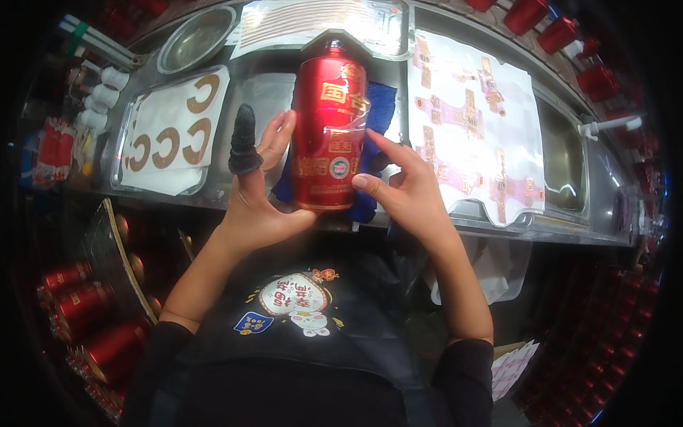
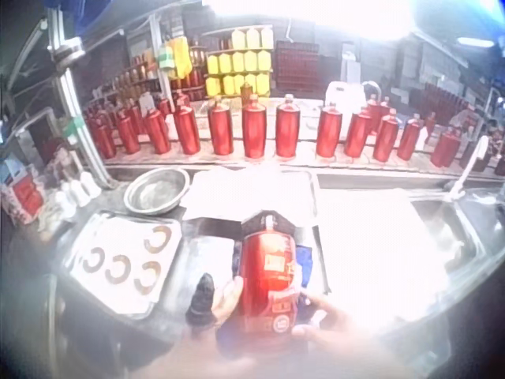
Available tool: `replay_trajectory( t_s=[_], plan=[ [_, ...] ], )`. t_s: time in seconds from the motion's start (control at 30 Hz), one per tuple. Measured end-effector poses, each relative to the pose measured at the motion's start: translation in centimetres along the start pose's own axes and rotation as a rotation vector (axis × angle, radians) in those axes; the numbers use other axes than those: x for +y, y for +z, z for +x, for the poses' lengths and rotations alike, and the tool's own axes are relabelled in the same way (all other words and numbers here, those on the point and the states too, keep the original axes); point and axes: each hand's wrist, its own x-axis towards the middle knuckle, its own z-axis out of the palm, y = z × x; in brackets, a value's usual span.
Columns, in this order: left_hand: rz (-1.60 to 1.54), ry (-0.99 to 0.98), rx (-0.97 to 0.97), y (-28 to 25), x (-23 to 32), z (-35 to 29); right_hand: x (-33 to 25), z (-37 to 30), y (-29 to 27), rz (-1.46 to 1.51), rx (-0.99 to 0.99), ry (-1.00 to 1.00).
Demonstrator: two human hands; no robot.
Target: The person applies gold circular stickers to the necks of red cylindrical cans and then smooths printed labels onto the can bodies. The person handles the cans one at a time, aligning and pressing the labels by hand.
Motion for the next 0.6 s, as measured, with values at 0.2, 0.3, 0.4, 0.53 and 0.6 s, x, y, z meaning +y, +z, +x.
replay_trajectory(
  t_s=[0.2, 0.3, 0.4, 0.53, 0.6],
  plan=[
    [-0.263, 0.05, 0.175, 2.0, -0.1, -0.2, -0.1, 0.3, -0.8, -0.068, -0.02, -0.005],
    [-0.308, -0.052, 0.123, 2.0, -0.7, -0.4, -0.3, 0.5, -1.1, -0.084, -0.027, 0.033],
    [-0.236, -0.023, 0.142, 2.1, -0.9, -0.4, -0.4, 0.7, -1.4, -0.05, -0.043, 0.076],
    [-0.316, 0.004, 0.177, 2.6, -0.6, -0.1, -0.5, 0.7, -1.5, -0.1, -0.071, 0.08],
    [-0.321, 0.012, 0.186, 2.8, -0.4, 0.1, -0.5, 0.6, -1.5, -0.052, -0.059, 0.081]
  ],
)
